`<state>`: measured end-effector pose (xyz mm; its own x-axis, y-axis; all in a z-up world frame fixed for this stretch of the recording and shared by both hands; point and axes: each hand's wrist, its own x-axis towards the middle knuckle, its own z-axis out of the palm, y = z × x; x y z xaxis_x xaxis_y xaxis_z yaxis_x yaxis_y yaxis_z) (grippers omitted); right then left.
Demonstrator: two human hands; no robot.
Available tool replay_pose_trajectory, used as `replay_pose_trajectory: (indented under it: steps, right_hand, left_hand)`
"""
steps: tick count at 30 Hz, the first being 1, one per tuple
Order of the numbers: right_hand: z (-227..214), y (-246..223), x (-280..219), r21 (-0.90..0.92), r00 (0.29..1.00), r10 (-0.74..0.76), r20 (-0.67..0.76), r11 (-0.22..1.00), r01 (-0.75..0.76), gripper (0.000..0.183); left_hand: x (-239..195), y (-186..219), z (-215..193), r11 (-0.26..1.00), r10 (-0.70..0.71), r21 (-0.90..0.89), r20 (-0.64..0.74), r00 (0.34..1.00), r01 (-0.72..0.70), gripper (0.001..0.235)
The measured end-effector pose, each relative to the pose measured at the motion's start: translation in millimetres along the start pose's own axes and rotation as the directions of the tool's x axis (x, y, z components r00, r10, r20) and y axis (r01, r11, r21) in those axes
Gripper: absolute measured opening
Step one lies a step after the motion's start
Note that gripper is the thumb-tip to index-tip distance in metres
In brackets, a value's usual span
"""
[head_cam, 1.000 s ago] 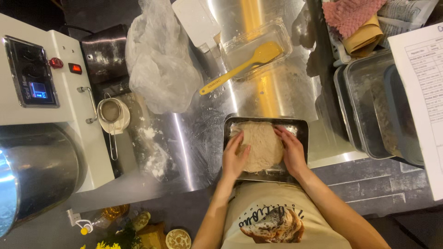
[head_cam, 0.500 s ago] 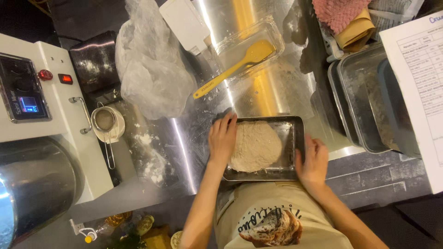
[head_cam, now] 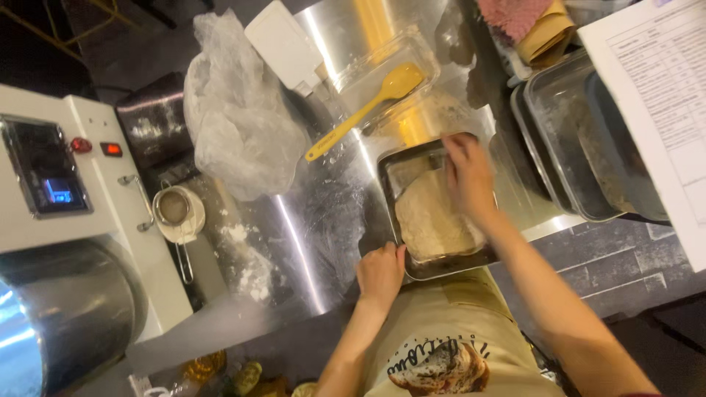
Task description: The person kneads a green dough in a metal tray using a yellow spatula and hands, then covers it with a plastic bag. They then knead a beige dough in a separate tray using the same spatula and hands.
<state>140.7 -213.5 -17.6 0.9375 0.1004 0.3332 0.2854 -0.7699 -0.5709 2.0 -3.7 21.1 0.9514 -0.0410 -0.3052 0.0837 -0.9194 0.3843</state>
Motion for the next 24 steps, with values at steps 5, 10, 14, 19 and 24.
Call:
replay_pose_trajectory:
  steps: [5, 10, 14, 19, 24]
  right_hand:
    - [15, 15, -53, 0.171, 0.986, 0.101, 0.132, 0.977, -0.123, 0.042]
    - [28, 26, -74, 0.213, 0.977, 0.167, 0.132, 0.958, -0.192, 0.044]
    - [22, 25, -77, 0.292, 0.927, 0.313, 0.205, 0.885, -0.363, 0.045]
    - [6, 4, -85, 0.325, 0.864, 0.399, 0.307, 0.809, -0.489, 0.04]
    - [13, -8, -69, 0.079, 0.976, 0.183, 0.12, 0.978, -0.193, 0.041]
  left_hand:
    - [52, 26, 29, 0.87, 0.237, -0.365, -0.279, 0.931, -0.331, 0.046]
    - [117, 32, 67, 0.928, 0.193, -0.277, -0.211, 0.958, -0.248, 0.074]
    - [121, 20, 76, 0.849, 0.318, -0.344, -0.275, 0.907, -0.401, 0.066]
    - [114, 9, 68, 0.835, 0.24, -0.482, -0.116, 0.964, -0.265, 0.052]
    - [116, 14, 61, 0.888, 0.268, -0.29, -0.306, 0.913, -0.357, 0.037]
